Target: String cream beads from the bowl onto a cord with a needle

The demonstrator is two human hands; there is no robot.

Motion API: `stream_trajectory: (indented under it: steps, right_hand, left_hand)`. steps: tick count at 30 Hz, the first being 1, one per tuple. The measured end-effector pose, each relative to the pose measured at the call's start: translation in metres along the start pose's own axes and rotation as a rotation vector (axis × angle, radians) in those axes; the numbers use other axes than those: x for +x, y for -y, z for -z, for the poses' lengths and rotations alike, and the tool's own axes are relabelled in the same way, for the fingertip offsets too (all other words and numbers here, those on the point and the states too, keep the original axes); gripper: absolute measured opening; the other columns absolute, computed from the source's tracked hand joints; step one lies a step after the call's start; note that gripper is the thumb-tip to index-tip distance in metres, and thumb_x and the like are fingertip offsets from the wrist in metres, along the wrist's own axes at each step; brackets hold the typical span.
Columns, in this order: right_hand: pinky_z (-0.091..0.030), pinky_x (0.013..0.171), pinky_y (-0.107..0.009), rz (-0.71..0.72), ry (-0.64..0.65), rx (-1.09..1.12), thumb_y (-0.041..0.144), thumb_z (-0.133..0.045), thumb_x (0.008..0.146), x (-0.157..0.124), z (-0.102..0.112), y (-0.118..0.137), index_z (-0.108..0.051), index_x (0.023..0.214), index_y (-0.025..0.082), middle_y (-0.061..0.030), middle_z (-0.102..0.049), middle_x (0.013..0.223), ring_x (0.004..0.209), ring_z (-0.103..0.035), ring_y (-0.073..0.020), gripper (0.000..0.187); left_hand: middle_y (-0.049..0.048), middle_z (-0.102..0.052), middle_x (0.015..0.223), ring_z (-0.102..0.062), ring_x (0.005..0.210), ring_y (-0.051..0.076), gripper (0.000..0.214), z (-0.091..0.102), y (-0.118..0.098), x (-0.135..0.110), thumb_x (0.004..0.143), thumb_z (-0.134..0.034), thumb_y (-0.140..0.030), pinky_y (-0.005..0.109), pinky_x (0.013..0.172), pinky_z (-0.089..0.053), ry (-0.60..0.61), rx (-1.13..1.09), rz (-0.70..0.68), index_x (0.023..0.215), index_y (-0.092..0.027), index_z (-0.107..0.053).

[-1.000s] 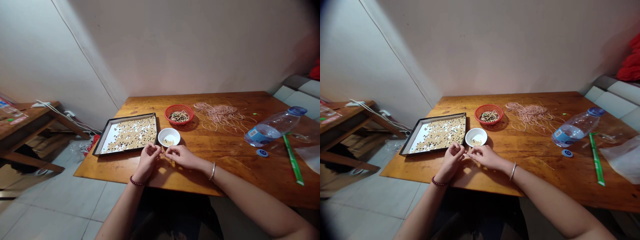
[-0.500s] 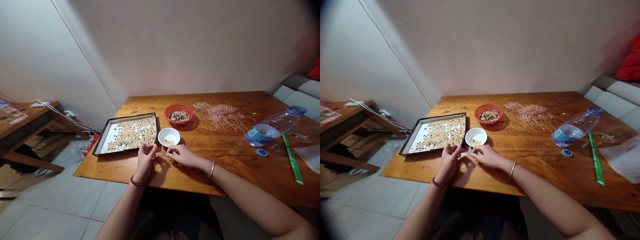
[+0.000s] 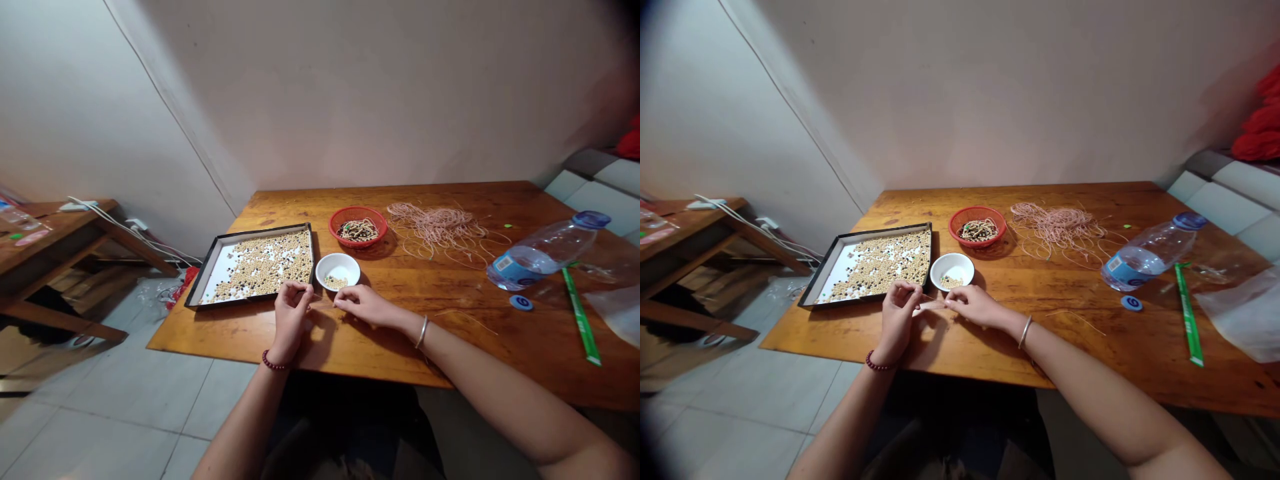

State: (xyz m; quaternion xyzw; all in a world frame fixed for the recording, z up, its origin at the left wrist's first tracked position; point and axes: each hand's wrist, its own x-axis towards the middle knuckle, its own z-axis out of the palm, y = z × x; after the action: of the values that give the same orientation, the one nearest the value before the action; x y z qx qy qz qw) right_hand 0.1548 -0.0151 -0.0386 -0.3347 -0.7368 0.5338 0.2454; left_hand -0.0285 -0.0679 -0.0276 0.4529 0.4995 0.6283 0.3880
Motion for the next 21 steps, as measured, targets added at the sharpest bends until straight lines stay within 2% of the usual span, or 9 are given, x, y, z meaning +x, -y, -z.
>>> stream_trajectory:
  steps: [4,6,10,14,17,19,21]
  right_hand:
    - [-0.024,0.043,-0.020,-0.123,0.042,0.275,0.055,-0.036,0.092,0.002,0.010,0.003,-0.065,0.099,0.010,0.0039,-0.043,0.052,0.044,-0.030,-0.0075,0.054]
    - [-0.019,0.040,-0.020,-0.202,0.088,0.406,0.060,-0.028,0.092,0.002,0.016,0.007,-0.061,0.110,0.011,0.0032,-0.046,0.054,0.041,-0.026,-0.0074,0.062]
    - [-0.024,0.038,-0.020,-0.296,0.161,0.599,0.063,-0.015,0.093,0.000,0.024,0.012,-0.053,0.124,0.013,-0.0033,-0.059,0.067,0.043,-0.034,-0.0086,0.070]
    - [-0.031,0.040,-0.019,-0.342,0.174,0.670,0.060,-0.017,0.095,0.000,0.025,0.011,-0.051,0.128,0.015,-0.0049,-0.063,0.073,0.048,-0.044,-0.0097,0.066]
    - [-0.042,0.051,-0.020,-0.358,0.187,0.707,0.050,-0.030,0.097,-0.001,0.026,0.008,-0.051,0.129,0.017,-0.0058,-0.068,0.080,0.056,-0.055,-0.0109,0.051]
    - [-0.048,0.065,-0.023,-0.353,0.209,0.728,0.042,-0.037,0.096,-0.002,0.027,0.007,-0.051,0.130,0.019,-0.0070,-0.071,0.088,0.068,-0.063,-0.0130,0.043]
    - [-0.049,0.080,-0.029,-0.327,0.219,0.733,0.037,-0.041,0.095,-0.005,0.028,0.008,-0.051,0.130,0.018,-0.0085,-0.072,0.095,0.083,-0.066,-0.0151,0.041]
  left_hand:
    - [0.0007,-0.059,0.083,-0.062,0.075,0.012,0.022,0.000,0.002,0.001,0.077,-0.070,-0.029,0.023,0.069,-0.049,0.012,0.029,0.004,0.081,-0.018,-0.052]
    - [0.0007,-0.059,0.083,-0.061,0.077,0.012,0.022,0.001,0.004,0.001,0.077,-0.070,-0.029,0.024,0.073,-0.050,0.026,0.031,0.006,0.080,-0.018,-0.052]
    - [0.0007,-0.060,0.082,-0.061,0.075,0.012,0.020,-0.001,0.007,0.001,0.077,-0.069,-0.030,0.024,0.071,-0.050,0.115,0.070,0.046,0.081,-0.018,-0.054]
    - [0.0012,-0.061,0.082,-0.061,0.075,0.013,0.014,-0.004,0.006,-0.003,0.080,-0.065,-0.028,0.025,0.071,-0.050,0.222,0.178,0.010,0.084,-0.018,-0.056]
    - [0.0020,-0.062,0.084,-0.061,0.076,0.014,0.010,-0.005,0.005,-0.005,0.081,-0.062,-0.026,0.025,0.071,-0.050,0.251,0.257,-0.027,0.086,-0.018,-0.058]
    - [0.0025,-0.062,0.085,-0.061,0.077,0.014,0.009,-0.006,0.004,-0.006,0.082,-0.061,-0.026,0.025,0.070,-0.049,0.248,0.288,-0.038,0.086,-0.018,-0.058]
    - [0.0029,-0.063,0.086,-0.061,0.077,0.014,0.008,-0.006,0.004,-0.006,0.082,-0.060,-0.025,0.025,0.070,-0.050,0.249,0.304,-0.046,0.086,-0.018,-0.058]
